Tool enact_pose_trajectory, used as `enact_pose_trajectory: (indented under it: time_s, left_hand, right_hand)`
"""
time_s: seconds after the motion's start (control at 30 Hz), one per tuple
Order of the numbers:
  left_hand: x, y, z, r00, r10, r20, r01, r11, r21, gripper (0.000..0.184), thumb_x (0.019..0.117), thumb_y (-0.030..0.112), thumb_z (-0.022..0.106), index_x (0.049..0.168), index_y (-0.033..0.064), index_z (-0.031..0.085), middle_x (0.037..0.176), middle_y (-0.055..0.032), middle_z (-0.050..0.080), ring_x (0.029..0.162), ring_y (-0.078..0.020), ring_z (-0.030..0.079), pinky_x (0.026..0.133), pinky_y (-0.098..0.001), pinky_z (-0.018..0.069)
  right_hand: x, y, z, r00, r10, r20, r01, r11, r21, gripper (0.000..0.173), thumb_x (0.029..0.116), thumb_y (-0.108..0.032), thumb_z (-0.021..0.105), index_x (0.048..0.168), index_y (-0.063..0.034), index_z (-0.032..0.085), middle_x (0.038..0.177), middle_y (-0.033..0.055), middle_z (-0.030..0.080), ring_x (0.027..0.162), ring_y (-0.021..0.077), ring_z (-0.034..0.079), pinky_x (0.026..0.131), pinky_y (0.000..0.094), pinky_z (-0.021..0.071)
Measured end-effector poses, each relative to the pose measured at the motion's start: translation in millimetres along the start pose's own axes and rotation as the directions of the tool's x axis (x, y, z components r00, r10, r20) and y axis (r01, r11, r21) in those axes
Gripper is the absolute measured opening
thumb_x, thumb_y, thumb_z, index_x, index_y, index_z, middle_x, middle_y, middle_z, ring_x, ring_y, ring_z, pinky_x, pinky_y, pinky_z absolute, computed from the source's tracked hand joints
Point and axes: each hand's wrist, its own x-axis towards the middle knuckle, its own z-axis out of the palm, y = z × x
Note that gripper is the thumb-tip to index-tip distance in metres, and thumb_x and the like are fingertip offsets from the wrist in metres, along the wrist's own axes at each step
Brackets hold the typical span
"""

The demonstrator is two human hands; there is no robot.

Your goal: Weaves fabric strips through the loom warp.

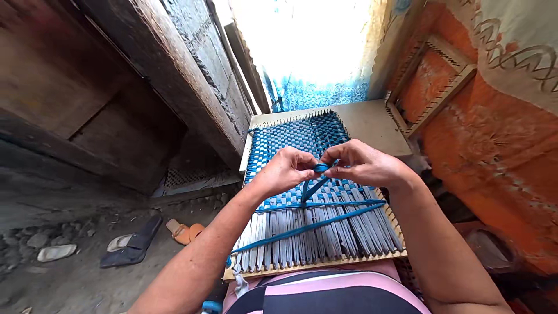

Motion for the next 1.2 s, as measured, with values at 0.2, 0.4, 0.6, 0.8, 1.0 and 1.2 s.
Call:
enact_pose_trajectory:
  time_s: [0.2,0.4,0.6,0.8,1.0,1.2]
  left_hand:
    - [6,-3,33,0.93,0.169,-0.326,-0.007,0.896,0.445,0.012,0.0925,0.005,0.062,0.1,-0.0019,0.069,0.089,-0.0139,0.065,0.076,-0.0247,0.066,0.069,-0.0415,0.0573]
    - [7,-5,2,0.989,-0.142,0.046,0.148,0.972,-0.181,0.012,0.1005,0.008,0.058,0.096,0.0027,0.067,0.081,-0.0036,0.068,0.069,-0.0069,0.061,0.063,-0.0238,0.0493]
    - [3,-6,-8,0.983,-0.171,0.07,0.183,0.948,-0.262,0.024,0.1043,0.016,0.056,0.086,0.0059,0.068,0.077,0.0034,0.066,0.073,-0.0025,0.062,0.072,-0.0216,0.0522]
    - [3,-10,-12,0.934,-0.273,-0.232,0.196,0.931,-0.308,0.021,0.1064,0.013,0.053,0.091,0.0068,0.065,0.085,0.0017,0.063,0.079,-0.0051,0.06,0.077,-0.0242,0.0516]
    - [-21,-19,1,0.949,-0.205,-0.239,0.07,0.877,-0.476,0.029,0.1117,0.016,0.036,0.107,0.0072,0.063,0.111,-0.0044,0.073,0.099,-0.0129,0.07,0.089,-0.0317,0.0571]
    - [-30,-50,16,0.91,-0.148,-0.388,-0.05,0.888,-0.456,0.026,0.1111,0.011,0.035,0.113,0.0073,0.061,0.103,-0.0012,0.066,0.082,-0.0078,0.064,0.078,-0.0254,0.0569]
  right_hand:
    - [17,6,47,0.759,-0.414,-0.503,-0.011,0.764,-0.646,0.006,0.0893,0.002,0.063,0.085,0.0012,0.067,0.083,0.0141,0.062,0.067,0.0261,0.064,0.054,0.0397,0.0526]
    - [22,39,64,0.485,-0.708,-0.513,0.005,0.589,-0.808,0.014,0.0937,-0.006,0.063,0.082,0.0014,0.065,0.076,0.0149,0.063,0.064,0.0264,0.063,0.051,0.0356,0.0492]
    - [20,45,64,0.701,-0.449,-0.554,0.118,0.839,-0.532,0.012,0.0925,-0.01,0.065,0.09,0.0019,0.067,0.074,0.01,0.064,0.06,0.0185,0.061,0.052,0.0331,0.0511]
    - [11,109,84,0.947,0.282,-0.152,-0.302,0.944,-0.132,0.036,0.1104,-0.019,0.041,0.124,-0.0004,0.068,0.103,0.0161,0.073,0.091,0.0283,0.071,0.088,0.0508,0.0567]
    - [-5,102,110,0.825,0.565,0.03,-0.561,0.823,-0.089,0.024,0.105,-0.017,0.057,0.115,-0.004,0.074,0.095,0.0101,0.072,0.071,0.0127,0.067,0.072,0.0321,0.058]
    - [-2,98,125,0.808,0.588,-0.034,-0.572,0.768,-0.287,0.027,0.1007,-0.024,0.063,0.116,-0.0048,0.074,0.108,0.0191,0.072,0.104,0.0345,0.068,0.095,0.0555,0.0516]
